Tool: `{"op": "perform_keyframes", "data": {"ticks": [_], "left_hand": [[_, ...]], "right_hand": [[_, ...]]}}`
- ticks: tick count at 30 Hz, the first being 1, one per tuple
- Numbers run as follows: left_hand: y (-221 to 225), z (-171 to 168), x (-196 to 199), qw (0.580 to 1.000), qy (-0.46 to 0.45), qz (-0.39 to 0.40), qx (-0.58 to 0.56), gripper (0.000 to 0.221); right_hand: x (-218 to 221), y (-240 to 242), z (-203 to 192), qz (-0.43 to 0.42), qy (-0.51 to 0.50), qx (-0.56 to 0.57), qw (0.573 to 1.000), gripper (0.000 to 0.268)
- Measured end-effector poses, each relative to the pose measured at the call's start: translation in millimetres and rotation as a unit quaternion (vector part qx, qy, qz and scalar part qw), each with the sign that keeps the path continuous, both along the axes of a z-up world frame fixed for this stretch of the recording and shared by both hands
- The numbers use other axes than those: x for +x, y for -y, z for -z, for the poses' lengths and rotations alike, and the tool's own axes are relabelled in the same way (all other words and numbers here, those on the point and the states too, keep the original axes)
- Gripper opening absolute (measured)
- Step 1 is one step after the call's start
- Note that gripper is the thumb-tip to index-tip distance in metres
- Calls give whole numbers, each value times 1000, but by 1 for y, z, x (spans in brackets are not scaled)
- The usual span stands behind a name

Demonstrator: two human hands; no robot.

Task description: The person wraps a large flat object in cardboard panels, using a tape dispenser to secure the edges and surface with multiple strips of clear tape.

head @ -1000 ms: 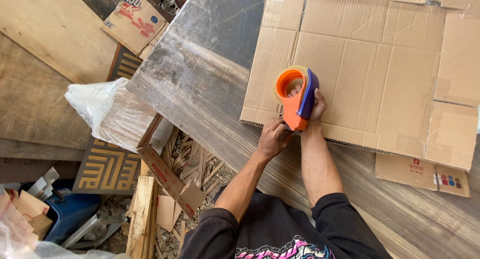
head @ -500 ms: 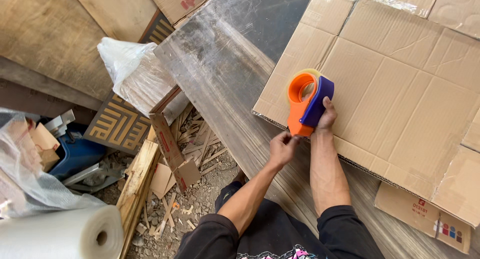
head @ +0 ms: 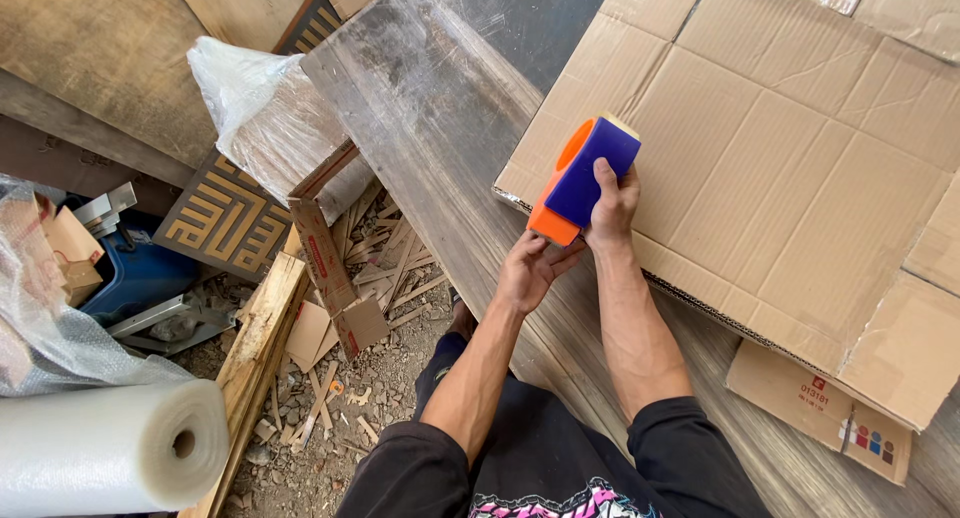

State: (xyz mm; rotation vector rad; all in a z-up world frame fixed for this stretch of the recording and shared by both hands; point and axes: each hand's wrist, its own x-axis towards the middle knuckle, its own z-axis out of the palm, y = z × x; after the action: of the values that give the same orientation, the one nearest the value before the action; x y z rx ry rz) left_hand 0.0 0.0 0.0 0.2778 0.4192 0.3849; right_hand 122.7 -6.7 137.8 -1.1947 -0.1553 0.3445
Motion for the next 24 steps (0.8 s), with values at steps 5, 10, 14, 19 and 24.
{"op": "perform_keyframes", "data": {"ticks": [5,10,14,19,24], "left_hand": [[6,1,-1,998,-58,-36,-4,33],[3,-4,-9,984,-126,-90,83,18],[16,-12,-55,986,-117,-92,74,18],[37,25,-86,978,-188,-89,5,20],[32,112,-48,968,-182,-146,-90,25]], "right_hand": [[0,-2,13,-4,13,-12,1000,18],[14,-18,30,-18,37,-48,998,22],[45,-28,36,-10,76,-82,994,32],[57,-27,21,-32,204,-68,976,24],[16,-16,7,-109,374,-112,914,41]]}}
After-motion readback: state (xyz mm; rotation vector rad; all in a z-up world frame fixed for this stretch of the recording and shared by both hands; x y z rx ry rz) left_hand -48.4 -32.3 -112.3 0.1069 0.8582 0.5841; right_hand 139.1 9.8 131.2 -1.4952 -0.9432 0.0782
